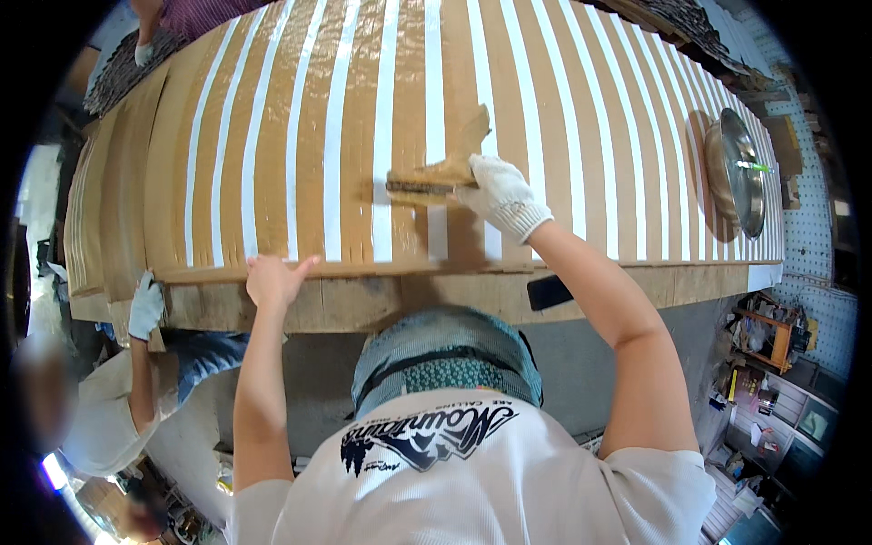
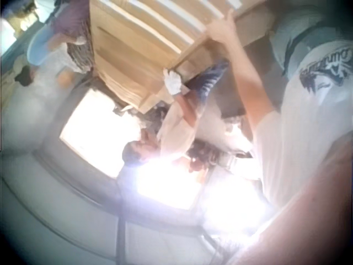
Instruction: The person applies a clear liquid to a large curved wooden object using a brush. They repeatedly dip the brush into a metal bowl and spread the liquid over the surface in long strokes.
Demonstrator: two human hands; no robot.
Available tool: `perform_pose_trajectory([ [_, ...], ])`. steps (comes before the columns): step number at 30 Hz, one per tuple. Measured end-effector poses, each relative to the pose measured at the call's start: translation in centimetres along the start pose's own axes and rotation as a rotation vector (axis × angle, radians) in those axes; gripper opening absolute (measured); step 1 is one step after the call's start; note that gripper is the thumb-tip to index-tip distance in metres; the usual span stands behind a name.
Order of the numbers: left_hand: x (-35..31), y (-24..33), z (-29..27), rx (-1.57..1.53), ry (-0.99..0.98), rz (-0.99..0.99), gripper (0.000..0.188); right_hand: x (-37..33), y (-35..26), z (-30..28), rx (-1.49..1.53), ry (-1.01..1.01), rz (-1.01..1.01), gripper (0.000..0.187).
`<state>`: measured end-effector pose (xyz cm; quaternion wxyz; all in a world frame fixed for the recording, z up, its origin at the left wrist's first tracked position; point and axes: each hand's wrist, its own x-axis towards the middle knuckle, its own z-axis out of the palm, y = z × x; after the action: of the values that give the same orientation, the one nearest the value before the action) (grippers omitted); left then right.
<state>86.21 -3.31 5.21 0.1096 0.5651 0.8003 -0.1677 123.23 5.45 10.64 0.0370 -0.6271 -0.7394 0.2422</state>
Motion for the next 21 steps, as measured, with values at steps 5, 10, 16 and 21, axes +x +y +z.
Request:
perform_pose_trajectory([
  [5, 0.7, 0.4, 0.0, 0.023, -0.058, 0.014, 0.095, 11.2, 2.4, -1.7, -0.113, 0.236, 0.05, 0.041],
  [10, 1.0, 0.3, 0.2, -0.012, -0.153, -0.045, 0.123, 24.2, 3.9, -5.0, -0.172, 0.301, 0.164, 0.039],
  [16, 0.6, 0.6, -0.8, -0.093, -0.235, -0.14, 0.122, 39.4, 5.6, -8.9, -0.264, 0.434, 0.089, 0.043],
  [21, 0.8, 0.4, 0.2, -0.124, -0.257, -0.181, 0.133, 47.7, 8.8, -10.0, -0.265, 0.595, -0.012, 0.041],
])
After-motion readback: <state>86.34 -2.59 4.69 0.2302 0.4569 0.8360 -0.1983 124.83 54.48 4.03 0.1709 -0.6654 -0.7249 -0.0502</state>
